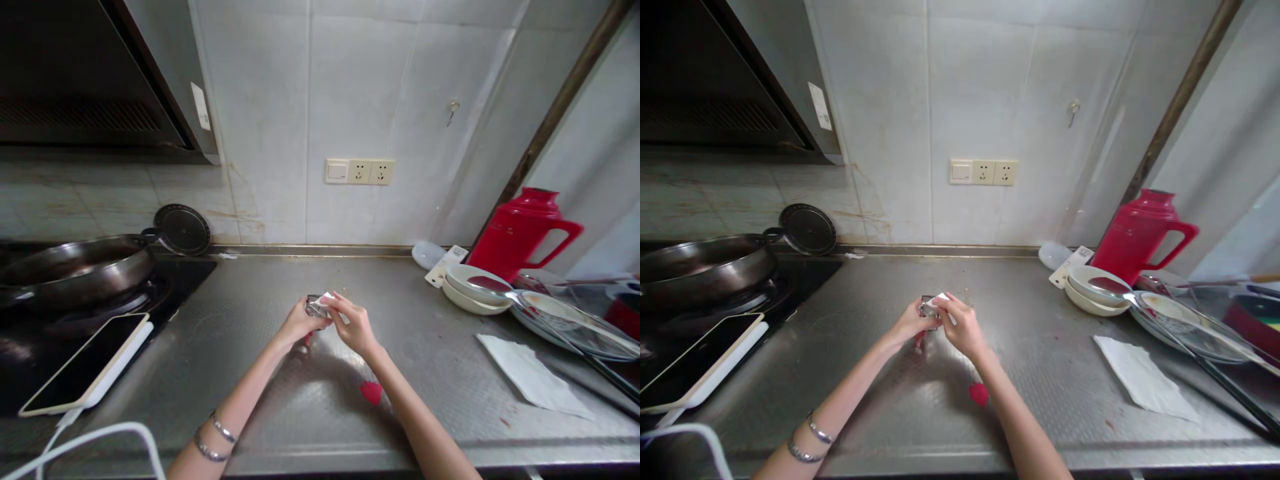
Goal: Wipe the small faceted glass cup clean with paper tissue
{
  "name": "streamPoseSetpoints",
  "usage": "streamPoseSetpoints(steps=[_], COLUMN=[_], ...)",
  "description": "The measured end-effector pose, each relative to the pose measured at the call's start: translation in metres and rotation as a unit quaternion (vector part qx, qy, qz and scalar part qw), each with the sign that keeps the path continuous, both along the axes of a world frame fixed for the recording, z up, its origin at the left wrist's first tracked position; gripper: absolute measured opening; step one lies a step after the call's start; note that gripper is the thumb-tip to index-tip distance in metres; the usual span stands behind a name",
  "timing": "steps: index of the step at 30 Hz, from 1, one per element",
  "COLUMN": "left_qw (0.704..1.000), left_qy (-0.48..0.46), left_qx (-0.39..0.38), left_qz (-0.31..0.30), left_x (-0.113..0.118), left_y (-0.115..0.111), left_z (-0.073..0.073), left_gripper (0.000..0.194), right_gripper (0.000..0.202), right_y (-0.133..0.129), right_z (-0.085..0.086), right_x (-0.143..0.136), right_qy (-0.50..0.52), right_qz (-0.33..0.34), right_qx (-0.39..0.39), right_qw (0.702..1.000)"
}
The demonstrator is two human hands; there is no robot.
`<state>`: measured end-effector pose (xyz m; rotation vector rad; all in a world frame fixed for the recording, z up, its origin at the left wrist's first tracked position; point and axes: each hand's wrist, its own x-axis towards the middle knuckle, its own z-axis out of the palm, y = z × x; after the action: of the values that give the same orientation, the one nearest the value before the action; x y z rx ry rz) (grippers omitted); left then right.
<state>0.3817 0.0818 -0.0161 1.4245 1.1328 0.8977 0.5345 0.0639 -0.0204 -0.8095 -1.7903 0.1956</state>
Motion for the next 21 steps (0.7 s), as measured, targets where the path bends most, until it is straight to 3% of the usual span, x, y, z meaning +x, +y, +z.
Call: streamPoseSetpoints(steps=[6,12,14,18,21], left_qw=[1.000,1.000,0.999,0.998,0.997], left_qy=[0.003,0.004,-0.002,-0.012,-0.022], left_qx=[-0.013,0.014,0.034,0.064,0.069], left_qz=[0.013,0.012,0.000,-0.011,-0.002], left_x=[-0.003,-0.003,-0.003,-0.002,-0.001], left_y=[0.004,0.006,0.005,0.003,0.002], left_z=[-0.001,-0.007,-0.008,-0.007,-0.004], left_gripper=[0.046,0.054,0.057,0.062,0.064], right_gripper=[0.018,0.029,0.031,0.033,0.031], right_y=[-0.004,0.009,0.015,0.018,0.012], right_z=[0.005,-0.003,-0.007,-0.007,-0.002], right_x=[0.003,0.002,0.001,-0.003,-0.005], right_qy=[0.020,0.174,0.203,0.240,0.228], right_qz=[-0.025,-0.115,-0.082,0.044,0.106], right_qx=[-0.033,-0.129,-0.170,-0.283,-0.316], right_qw=[0.999,0.969,0.961,0.928,0.915])
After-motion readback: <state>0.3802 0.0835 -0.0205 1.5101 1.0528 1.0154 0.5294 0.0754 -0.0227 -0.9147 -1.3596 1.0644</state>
